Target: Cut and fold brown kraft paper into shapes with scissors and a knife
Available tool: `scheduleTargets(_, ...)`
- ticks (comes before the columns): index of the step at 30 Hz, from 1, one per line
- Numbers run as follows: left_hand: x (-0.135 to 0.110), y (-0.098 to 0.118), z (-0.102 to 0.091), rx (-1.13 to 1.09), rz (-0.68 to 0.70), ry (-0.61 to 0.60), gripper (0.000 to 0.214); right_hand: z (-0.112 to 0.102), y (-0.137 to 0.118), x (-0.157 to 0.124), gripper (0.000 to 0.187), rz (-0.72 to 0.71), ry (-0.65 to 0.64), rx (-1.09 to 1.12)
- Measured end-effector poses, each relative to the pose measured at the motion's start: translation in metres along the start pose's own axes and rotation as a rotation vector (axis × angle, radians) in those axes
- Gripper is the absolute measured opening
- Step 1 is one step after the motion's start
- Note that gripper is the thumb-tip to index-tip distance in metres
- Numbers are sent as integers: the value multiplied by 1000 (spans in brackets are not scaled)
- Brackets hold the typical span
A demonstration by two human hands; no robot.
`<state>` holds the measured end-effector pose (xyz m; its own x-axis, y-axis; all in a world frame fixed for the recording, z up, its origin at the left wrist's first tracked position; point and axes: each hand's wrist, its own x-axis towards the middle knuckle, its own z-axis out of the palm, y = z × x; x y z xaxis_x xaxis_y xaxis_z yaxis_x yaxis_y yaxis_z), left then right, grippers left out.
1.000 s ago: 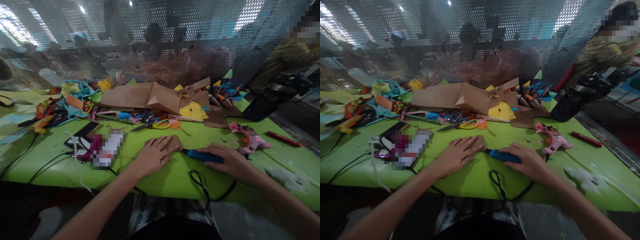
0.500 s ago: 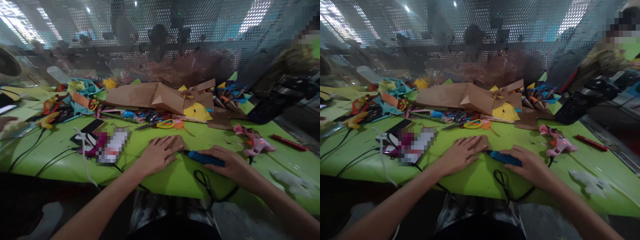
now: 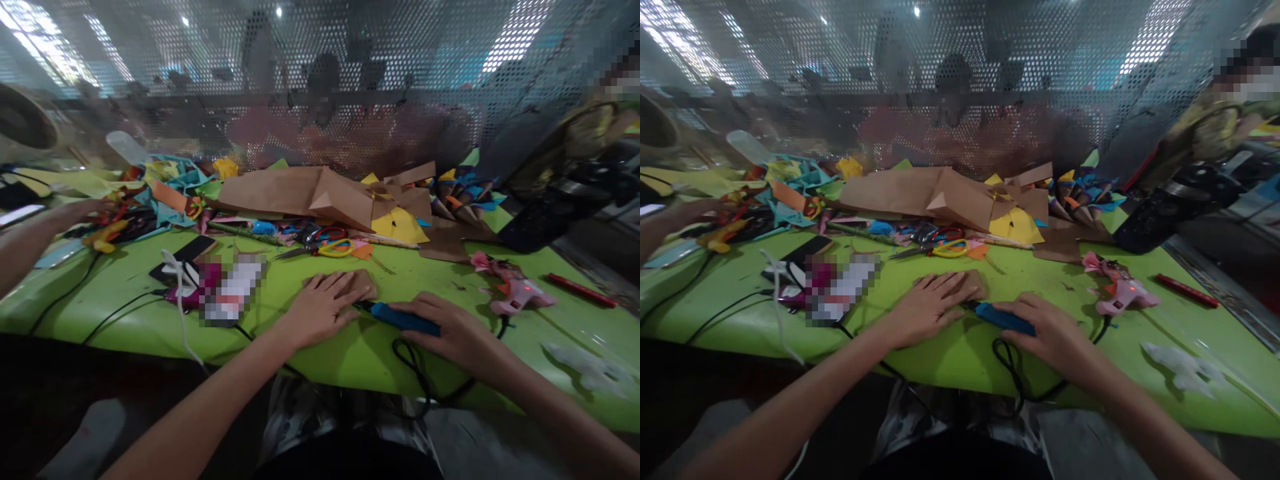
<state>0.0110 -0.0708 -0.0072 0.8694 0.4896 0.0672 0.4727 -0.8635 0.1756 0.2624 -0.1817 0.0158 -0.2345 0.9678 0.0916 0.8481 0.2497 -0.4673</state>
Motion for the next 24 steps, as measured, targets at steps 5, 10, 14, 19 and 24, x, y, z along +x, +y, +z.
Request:
scheduleTargets(5, 4, -10, -6, -85, -43, -42, 50, 7, -1, 4, 35, -20, 5, 8)
scheduleTargets(10, 11, -28, -13, -55, 25, -88, 43, 6, 2, 3, 36, -12, -8, 6)
scheduleTargets(14, 10, -37, -9, -35, 66, -82, 45, 5, 3, 2, 38, 0, -22, -2)
scheduleTargets(19, 9, -39, -4, -52, 86, -106, 48, 6, 2, 1, 39, -2, -23, 4)
scheduleTargets(24, 9, -38, -4, -54, 78, -100, 48, 5, -3, 3, 39, -7, -25, 2)
